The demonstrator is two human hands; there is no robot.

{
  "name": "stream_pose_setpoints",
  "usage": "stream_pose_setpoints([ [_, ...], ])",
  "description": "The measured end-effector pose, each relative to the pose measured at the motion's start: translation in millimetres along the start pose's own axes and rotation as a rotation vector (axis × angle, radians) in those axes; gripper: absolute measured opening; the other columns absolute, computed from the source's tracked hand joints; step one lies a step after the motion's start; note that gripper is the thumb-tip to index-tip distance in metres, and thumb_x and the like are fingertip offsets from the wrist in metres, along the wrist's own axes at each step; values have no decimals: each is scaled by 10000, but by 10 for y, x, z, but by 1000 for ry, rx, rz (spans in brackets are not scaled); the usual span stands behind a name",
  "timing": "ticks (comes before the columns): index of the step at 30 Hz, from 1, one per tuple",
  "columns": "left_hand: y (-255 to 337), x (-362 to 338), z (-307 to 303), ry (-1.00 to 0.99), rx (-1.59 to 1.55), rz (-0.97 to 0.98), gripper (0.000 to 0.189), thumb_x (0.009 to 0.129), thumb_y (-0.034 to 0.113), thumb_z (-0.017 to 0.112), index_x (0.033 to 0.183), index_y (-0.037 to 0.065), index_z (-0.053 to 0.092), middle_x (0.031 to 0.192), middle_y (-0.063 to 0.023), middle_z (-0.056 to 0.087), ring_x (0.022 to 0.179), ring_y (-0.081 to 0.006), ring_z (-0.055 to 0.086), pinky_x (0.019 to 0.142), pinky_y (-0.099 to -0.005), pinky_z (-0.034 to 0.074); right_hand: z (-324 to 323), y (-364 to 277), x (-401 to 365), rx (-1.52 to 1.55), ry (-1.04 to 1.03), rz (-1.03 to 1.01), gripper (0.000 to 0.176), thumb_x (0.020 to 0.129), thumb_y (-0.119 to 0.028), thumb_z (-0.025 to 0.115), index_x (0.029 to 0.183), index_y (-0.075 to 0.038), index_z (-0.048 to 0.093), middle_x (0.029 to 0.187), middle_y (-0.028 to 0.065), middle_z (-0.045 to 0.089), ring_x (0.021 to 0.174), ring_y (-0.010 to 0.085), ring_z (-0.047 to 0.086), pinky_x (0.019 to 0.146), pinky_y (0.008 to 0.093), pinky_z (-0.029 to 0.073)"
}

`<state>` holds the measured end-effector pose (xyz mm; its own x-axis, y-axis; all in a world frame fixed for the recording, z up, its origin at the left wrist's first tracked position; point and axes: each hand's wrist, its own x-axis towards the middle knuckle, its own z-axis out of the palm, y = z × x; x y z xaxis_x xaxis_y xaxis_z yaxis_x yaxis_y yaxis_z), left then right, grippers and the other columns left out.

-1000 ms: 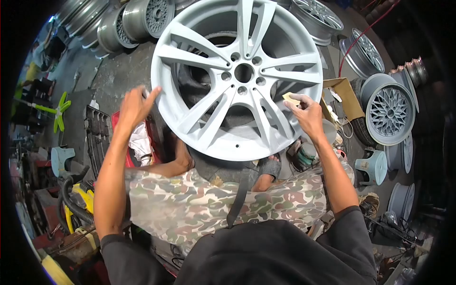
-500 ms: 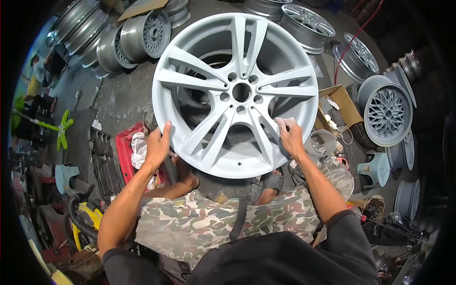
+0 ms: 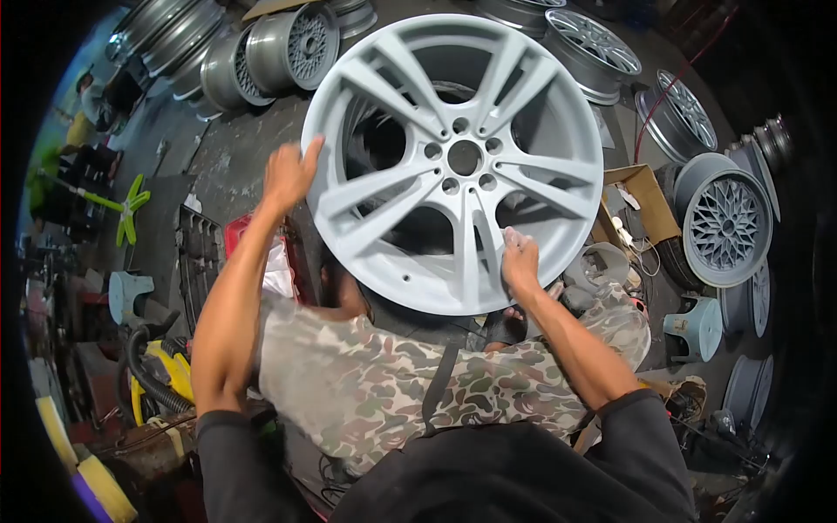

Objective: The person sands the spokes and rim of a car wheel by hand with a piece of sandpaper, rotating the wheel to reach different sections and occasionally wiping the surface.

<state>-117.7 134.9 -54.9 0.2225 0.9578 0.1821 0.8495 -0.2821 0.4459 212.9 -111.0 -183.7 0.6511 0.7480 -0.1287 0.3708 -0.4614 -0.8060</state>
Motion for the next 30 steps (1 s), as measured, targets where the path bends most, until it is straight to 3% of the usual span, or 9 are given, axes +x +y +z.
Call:
stream_pose_setpoints([
  [4, 373, 452, 22, 103, 49, 12, 645, 999, 599, 543, 950, -10, 750, 863, -294, 708, 896, -496, 692, 791, -549, 513, 250, 28, -305, 245, 22, -10, 420, 1091, -285, 519, 1055, 85, 716, 875, 143, 672, 831, 229, 544, 771, 391, 445],
  [7, 484, 511, 34, 149, 96, 49, 641, 989, 614, 548, 972, 5, 743, 903, -274, 720, 923, -480, 693, 817, -550, 507, -2, -2, -233, 94, -190, -69, 329, 1058, -228, 546, 1164, 20, 735, 991, 238, 651, 918, 369, 635, 847, 452, 477],
  [9, 513, 485, 8, 150, 64, 10, 653, 987, 635, 537, 982, 14, 737, 898, -250, 727, 910, -466, 693, 820, -535, 511, -210, -133, -266, 16, -232, -150, 311, 1048, -199, 563, 1164, 34, 732, 914, 213, 624, 839, 356, 611, 776, 454, 476],
  [12, 496, 444, -94, 219, 22, 76, 466, 979, 488, 644, 998, 34, 749, 887, -180, 732, 834, -366, 713, 779, -457, 533, -411, -369, -373, -80, -35, -499, 220, 1012, -111, 604, 1138, 16, 732, 877, 175, 569, 779, 332, 586, 701, 431, 476],
  [15, 656, 309, -199, 396, -6, 262, 262, 938, 291, 746, 1034, 47, 758, 951, -122, 730, 847, -262, 720, 757, -381, 541, -564, -437, -621, -194, -153, -717, 194, 994, -78, 598, 1127, 16, 703, 904, 168, 561, 786, 344, 587, 709, 440, 484],
  [18, 840, 170, -151, 288, -141, 558, 289, 933, 297, 751, 1083, 50, 756, 961, -130, 718, 879, -285, 711, 778, -370, 546, -536, -297, -1047, -337, -273, -843, 219, 917, -44, 630, 1114, 40, 677, 950, 155, 573, 829, 340, 587, 719, 437, 496],
  [21, 894, 5, 69, -22, 8, 591, 529, 911, 400, 754, 1230, -17, 688, 1206, -189, 689, 1059, -376, 678, 917, -441, 532, -447, -297, -1338, -439, -286, -852, 271, 868, -45, 627, 1116, 52, 674, 978, 151, 589, 887, 327, 585, 740, 422, 490],
  [27, 843, -148, 349, -203, 260, 684, 804, 793, 546, 808, 1328, -21, 612, 1219, -212, 677, 1120, -411, 647, 971, -480, 508, -189, -420, -1195, -670, -364, -710, 335, 832, -62, 597, 1140, 41, 679, 1042, 148, 630, 1011, 304, 564, 826, 431, 429],
  [30, 941, -227, 247, -277, 336, 620, 802, 754, 499, 849, 1325, 3, 584, 1183, -174, 669, 1122, -371, 642, 970, -472, 499, -441, -574, -1244, -693, -438, -795, 244, 842, -85, 572, 1036, 7, 689, 1016, 140, 625, 995, 299, 560, 834, 451, 412],
])
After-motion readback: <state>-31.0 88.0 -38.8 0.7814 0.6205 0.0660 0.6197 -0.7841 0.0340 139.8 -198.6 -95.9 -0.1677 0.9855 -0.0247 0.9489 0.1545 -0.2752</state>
